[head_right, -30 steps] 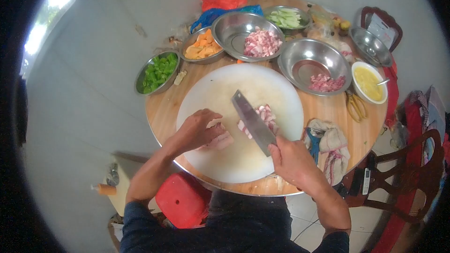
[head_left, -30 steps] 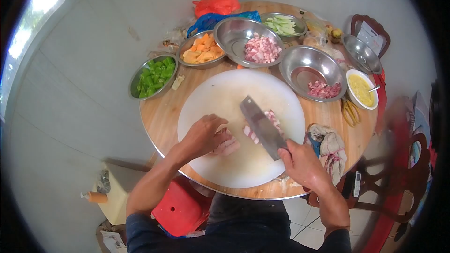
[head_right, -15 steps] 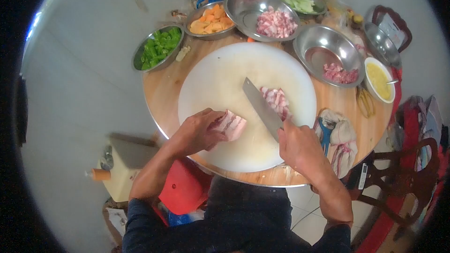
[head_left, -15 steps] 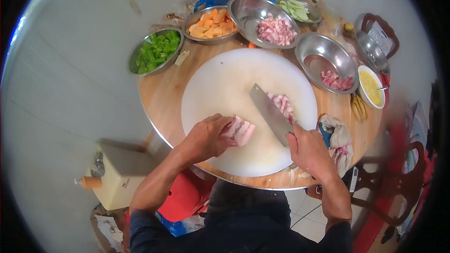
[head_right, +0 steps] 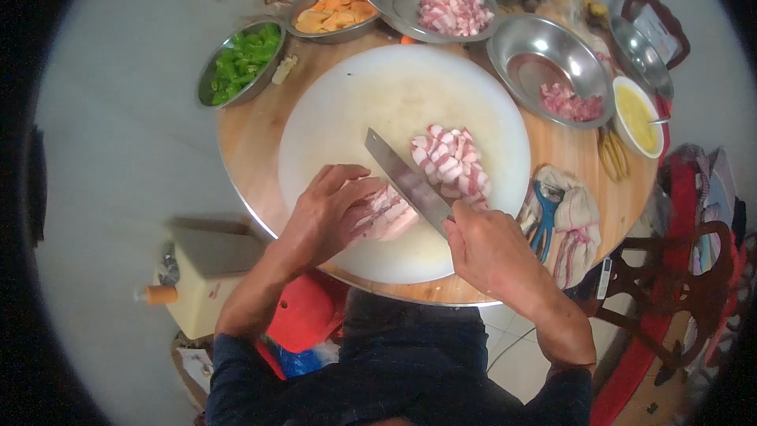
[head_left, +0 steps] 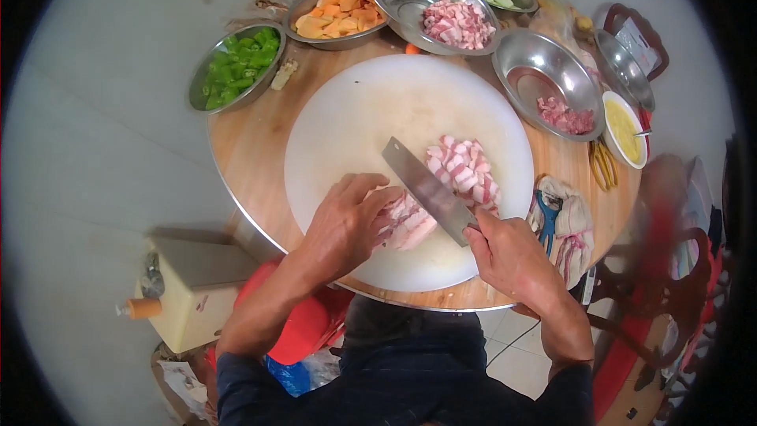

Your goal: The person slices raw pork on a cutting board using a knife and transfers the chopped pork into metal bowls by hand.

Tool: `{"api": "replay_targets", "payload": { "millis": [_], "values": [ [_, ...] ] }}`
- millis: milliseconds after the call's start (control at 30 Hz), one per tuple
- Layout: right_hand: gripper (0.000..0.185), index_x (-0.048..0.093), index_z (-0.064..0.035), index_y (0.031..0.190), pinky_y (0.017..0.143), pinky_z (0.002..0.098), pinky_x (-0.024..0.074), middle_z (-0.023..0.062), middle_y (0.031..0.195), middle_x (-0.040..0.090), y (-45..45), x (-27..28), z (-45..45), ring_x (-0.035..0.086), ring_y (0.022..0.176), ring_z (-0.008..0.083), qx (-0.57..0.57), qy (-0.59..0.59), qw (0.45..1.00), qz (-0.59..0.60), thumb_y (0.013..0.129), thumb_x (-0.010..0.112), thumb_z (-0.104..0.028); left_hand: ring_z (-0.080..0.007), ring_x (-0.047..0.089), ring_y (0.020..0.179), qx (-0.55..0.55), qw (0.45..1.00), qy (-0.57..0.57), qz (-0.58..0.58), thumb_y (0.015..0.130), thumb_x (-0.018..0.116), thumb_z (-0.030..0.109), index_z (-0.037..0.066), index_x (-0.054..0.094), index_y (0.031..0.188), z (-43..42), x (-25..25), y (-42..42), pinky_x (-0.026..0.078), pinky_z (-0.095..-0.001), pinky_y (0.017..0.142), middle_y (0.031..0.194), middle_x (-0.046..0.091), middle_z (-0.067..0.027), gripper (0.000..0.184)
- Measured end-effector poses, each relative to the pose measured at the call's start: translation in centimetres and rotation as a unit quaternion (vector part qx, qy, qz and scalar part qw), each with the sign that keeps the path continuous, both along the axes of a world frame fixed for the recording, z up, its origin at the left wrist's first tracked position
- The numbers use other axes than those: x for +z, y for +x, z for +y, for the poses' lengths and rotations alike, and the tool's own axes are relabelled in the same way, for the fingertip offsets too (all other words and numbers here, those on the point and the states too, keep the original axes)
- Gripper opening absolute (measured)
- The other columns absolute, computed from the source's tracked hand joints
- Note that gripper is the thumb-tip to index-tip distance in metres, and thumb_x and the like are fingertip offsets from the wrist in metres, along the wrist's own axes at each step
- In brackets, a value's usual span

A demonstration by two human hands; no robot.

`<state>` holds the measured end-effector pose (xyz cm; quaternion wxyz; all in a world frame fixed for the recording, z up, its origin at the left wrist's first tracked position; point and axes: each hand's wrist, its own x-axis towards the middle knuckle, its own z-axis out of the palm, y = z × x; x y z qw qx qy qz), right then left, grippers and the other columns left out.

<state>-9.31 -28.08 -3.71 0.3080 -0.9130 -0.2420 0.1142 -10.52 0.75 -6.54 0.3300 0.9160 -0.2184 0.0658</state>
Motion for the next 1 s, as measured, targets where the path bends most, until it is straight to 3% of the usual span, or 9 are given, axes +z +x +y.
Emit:
{"api": "replay_targets", "payload": {
  "millis": [33,167,233,433,1000],
  "values": [
    [0.023,0.062,0.0080,0.111,0.069,0.0580,0.0521,0.0337,0.080,0.067,0.0,0.1,0.0,0.068,0.079,0.0555,-0.003,-0.002,1.000,0.004,0.108,0.063,-0.014,-0.0358,0.072,0.102,0.017,0.996,-0.010,-0.083,0.081,0.081,-0.002,0.007,0.077,0.128,-0.5,-0.1,0.0,0.061,-0.0436,0.089,0.113,0.075,-0.0137,0.049],
    [0.019,0.058,0.0077,0.104,0.067,0.0583,0.0526,0.0315,0.077,0.066,-0.5,1.5,0.3,0.068,0.075,0.0546,-0.012,0.017,1.000,-0.007,0.106,0.063,-0.011,-0.0329,0.073,0.101,-0.085,0.990,-0.071,-0.092,0.077,0.080,-0.003,0.007,0.080,0.116,-1.4,-2.3,0.0,0.063,-0.0415,0.085,0.110,0.076,-0.0099,0.040],
    [0.020,0.056,0.0068,0.099,0.066,0.0596,0.0533,0.0308,0.076,0.065,-0.6,1.9,0.5,0.069,0.074,0.0547,-0.009,0.023,1.000,-0.008,0.106,0.063,-0.011,-0.0335,0.071,0.113,-0.086,0.994,-0.043,-0.048,0.073,0.076,-0.007,0.005,0.079,0.111,-1.6,-3.0,0.1,0.060,-0.0423,0.089,0.113,0.073,-0.0097,0.040],
    [0.021,0.054,0.0047,0.099,0.062,0.0590,0.0518,0.0281,0.072,0.063,-0.9,1.5,0.5,0.067,0.068,0.0527,0.009,0.013,1.000,-0.011,0.108,0.062,-0.013,-0.0342,0.070,0.111,-0.085,0.991,-0.048,-0.092,0.069,0.075,-0.008,0.002,0.077,0.107,-2.1,-3.0,0.2,0.060,-0.0428,0.089,0.113,0.073,-0.0107,0.039],
    [0.021,0.054,0.0062,0.101,0.057,0.0552,0.0538,0.0257,0.071,0.066,-1.5,2.2,0.5,0.069,0.063,0.0484,0.033,-0.011,0.999,0.013,0.109,0.059,-0.012,-0.0361,0.070,0.109,-0.101,0.992,-0.036,-0.070,0.071,0.077,-0.006,0.000,0.075,0.110,-2.4,-2.9,0.3,0.059,-0.0428,0.093,0.115,0.073,-0.0129,0.040]
  ]
}}
